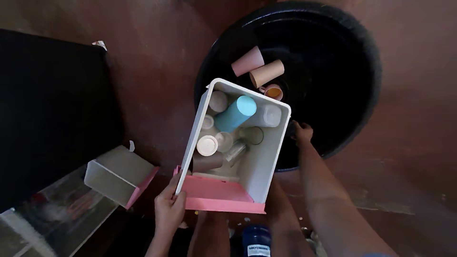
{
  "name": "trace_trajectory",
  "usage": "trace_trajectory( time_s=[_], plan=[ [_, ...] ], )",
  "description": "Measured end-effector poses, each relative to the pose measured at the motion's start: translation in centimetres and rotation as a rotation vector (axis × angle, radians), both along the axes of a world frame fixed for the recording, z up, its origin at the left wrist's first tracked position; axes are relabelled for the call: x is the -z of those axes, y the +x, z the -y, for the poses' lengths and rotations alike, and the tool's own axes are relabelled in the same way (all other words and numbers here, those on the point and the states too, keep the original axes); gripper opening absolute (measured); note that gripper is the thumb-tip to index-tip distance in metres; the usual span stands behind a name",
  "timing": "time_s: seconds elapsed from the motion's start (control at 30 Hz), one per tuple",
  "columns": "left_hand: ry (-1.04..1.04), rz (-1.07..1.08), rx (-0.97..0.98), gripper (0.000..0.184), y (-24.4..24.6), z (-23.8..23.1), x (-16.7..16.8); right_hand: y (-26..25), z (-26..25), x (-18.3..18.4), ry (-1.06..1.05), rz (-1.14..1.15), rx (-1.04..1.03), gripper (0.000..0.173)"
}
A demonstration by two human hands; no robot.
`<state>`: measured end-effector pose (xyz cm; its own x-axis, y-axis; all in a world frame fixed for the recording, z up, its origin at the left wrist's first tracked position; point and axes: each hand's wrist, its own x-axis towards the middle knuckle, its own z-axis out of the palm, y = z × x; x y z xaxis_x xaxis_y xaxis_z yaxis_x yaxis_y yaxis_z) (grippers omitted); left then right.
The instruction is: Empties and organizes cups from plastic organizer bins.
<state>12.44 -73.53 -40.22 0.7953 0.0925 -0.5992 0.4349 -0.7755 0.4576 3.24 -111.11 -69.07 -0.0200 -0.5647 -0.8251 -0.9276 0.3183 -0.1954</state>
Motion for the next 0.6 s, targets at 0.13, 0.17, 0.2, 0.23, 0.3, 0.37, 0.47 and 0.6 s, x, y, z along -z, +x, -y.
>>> trace_trajectory(
  time_s=[0.13,0.17,0.2,0.23,0.3,0.37,0.47,0.6],
  plan=[
    [-0.022,0.013,-0.003,0.032,-0.5,-0.1,0.3,0.9,-1.1,-1.2,-0.118,0.005,-0.058,0.055],
    [-0.015,0.010,-0.012,0.030,-0.6,0.1,0.3,1.7,-1.2,-3.1,-0.228,0.065,-0.090,0.055],
    [-0.007,-0.003,-0.021,0.030,-0.7,0.3,0.1,2.6,-1.5,-5.5,-0.347,0.162,-0.160,0.051],
    [-0.001,-0.015,-0.031,0.030,-0.8,0.5,0.0,3.4,-2.1,-8.2,-0.462,0.294,-0.269,0.045],
    [0.013,-0.037,-0.049,0.030,-1.0,1.1,-0.3,4.7,-4.6,-13.7,-0.516,0.568,-0.605,0.027],
    [0.022,-0.051,-0.048,0.031,-1.1,1.5,-0.5,6.1,-8.0,-18.6,-0.133,0.574,-1.008,0.025],
    [0.019,-0.075,-0.054,0.033,-1.1,2.1,-0.7,7.9,-13.2,-19.4,0.332,0.207,-1.559,0.041],
    [-0.010,-0.072,-0.077,0.036,-1.1,2.3,-0.7,7.7,-15.8,-16.1,0.309,0.005,-1.715,0.053]
  ],
)
